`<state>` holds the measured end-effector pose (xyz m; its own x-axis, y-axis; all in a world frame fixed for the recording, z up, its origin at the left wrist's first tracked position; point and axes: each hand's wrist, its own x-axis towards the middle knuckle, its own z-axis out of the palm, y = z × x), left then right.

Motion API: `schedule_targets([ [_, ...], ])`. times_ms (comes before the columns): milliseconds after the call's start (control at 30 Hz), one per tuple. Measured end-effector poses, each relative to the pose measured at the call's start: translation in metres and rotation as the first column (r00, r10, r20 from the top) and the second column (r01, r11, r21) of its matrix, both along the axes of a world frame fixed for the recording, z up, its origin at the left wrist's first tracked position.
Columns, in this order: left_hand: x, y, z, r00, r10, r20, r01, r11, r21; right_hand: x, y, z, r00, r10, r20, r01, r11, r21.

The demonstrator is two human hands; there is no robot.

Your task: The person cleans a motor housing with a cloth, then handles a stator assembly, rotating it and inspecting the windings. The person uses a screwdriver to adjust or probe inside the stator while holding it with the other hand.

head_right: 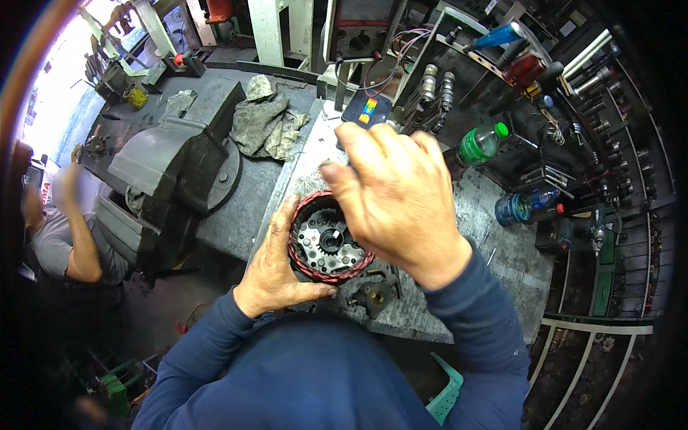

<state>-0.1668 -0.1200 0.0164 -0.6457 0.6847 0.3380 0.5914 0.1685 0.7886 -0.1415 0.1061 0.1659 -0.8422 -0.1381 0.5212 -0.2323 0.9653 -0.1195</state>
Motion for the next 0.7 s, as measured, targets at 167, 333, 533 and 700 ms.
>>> schedule_targets([
  [167,-0.005,0.004,-0.020,0.990,-0.022,0.136,0.011,0.997,0.082,0.009,-0.008,0.003,0.962,-0.071,0.265,0.118,0.979,-0.164],
  [333,-0.003,0.007,-0.032,0.990,-0.037,0.133,0.015,0.987,0.161,0.009,-0.016,-0.002,0.994,-0.036,0.106,0.068,0.946,-0.316],
  [533,-0.008,0.006,-0.034,1.000,-0.009,-0.013,0.011,0.992,0.125,0.016,-0.025,0.001,0.944,-0.273,0.184,0.267,0.962,0.058],
  [700,-0.008,0.005,-0.034,0.998,-0.030,0.060,0.022,0.992,0.122,0.017,-0.032,-0.005,0.969,-0.217,0.116,0.234,0.960,-0.156],
])
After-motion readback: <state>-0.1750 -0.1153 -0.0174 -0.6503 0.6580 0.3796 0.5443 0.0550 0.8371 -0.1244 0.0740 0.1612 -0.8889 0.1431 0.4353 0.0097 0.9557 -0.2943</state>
